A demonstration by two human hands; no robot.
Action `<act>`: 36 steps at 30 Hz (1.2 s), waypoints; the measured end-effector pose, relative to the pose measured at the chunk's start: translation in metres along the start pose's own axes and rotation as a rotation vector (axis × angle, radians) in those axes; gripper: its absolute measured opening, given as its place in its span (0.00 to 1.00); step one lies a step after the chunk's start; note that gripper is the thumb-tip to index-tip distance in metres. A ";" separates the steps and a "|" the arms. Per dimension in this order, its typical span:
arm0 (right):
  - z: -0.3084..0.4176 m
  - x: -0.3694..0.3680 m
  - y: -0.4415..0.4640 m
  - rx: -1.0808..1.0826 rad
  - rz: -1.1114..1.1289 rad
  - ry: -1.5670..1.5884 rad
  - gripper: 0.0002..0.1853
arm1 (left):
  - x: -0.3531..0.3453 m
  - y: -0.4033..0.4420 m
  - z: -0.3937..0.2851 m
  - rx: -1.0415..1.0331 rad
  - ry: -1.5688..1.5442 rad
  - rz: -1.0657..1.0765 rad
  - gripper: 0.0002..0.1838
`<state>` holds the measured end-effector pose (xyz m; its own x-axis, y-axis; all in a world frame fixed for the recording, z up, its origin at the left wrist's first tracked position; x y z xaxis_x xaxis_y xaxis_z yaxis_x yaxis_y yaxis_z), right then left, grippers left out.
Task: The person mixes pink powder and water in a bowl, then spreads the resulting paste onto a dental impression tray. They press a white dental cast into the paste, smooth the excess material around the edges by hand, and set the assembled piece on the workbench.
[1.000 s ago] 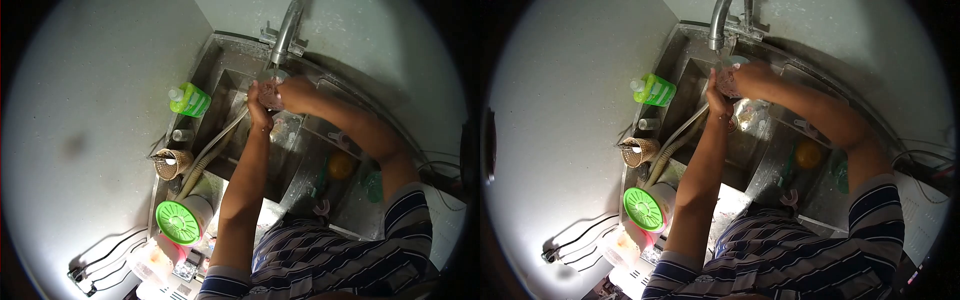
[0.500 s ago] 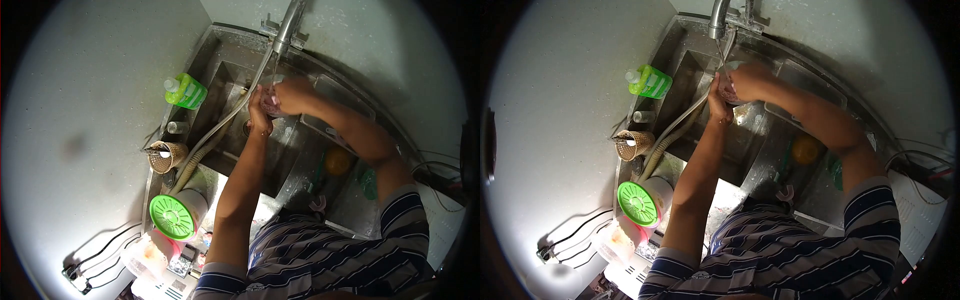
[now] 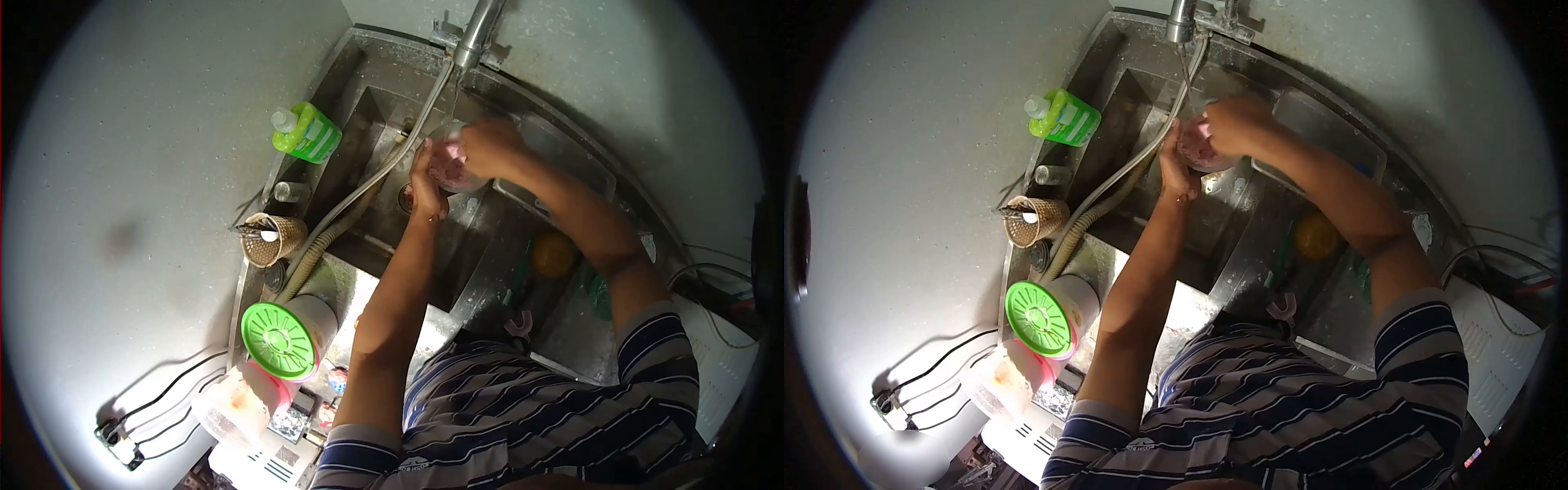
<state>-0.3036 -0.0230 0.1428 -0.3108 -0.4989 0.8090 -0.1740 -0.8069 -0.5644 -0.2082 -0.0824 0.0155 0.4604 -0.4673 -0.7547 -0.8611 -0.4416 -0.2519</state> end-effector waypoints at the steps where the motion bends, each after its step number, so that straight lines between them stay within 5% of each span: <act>1: -0.003 0.000 0.002 -0.039 0.013 0.000 0.11 | -0.007 -0.007 -0.006 -0.002 -0.057 -0.017 0.32; 7: 0.010 -0.008 -0.003 -0.047 0.048 0.003 0.12 | 0.007 -0.039 0.003 0.089 0.075 -0.137 0.35; 12: 0.041 -0.027 -0.029 0.164 -0.091 -0.100 0.08 | 0.008 -0.066 -0.001 0.005 0.049 0.031 0.32; 20: 0.081 -0.042 -0.038 0.118 0.083 -0.140 0.08 | 0.036 -0.098 -0.004 -0.143 -0.079 -0.077 0.26; 23: 0.077 -0.041 -0.028 -0.023 0.006 0.143 0.11 | 0.023 -0.120 -0.001 -0.088 -0.101 -0.094 0.26; 27: 0.119 -0.056 -0.045 0.114 0.102 -0.107 0.12 | 0.048 -0.127 0.003 -0.162 0.041 -0.140 0.27; 30: 0.094 -0.029 -0.036 -0.077 0.129 0.058 0.12 | 0.043 -0.125 0.011 -0.129 0.000 -0.106 0.25; 34: 0.102 -0.056 -0.046 0.087 0.018 -0.081 0.12 | 0.033 -0.110 0.002 -0.152 0.114 -0.140 0.29; 36: 0.074 -0.042 -0.036 -0.013 0.096 0.051 0.13 | 0.033 -0.087 0.007 -0.103 0.100 -0.080 0.29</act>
<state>-0.2152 0.0038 0.1408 -0.3733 -0.5566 0.7422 -0.1535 -0.7520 -0.6411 -0.1191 -0.0541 0.0085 0.5505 -0.4991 -0.6693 -0.7965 -0.5541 -0.2420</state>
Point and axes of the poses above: each hand's wrist, its own y-axis towards the middle knuckle, its own x-axis out of the back of the hand, z = x × y, the point moved 4 cm from there along y, towards the middle knuckle, and after that the axes turned 14 degrees about z, right-handed, at the moved point
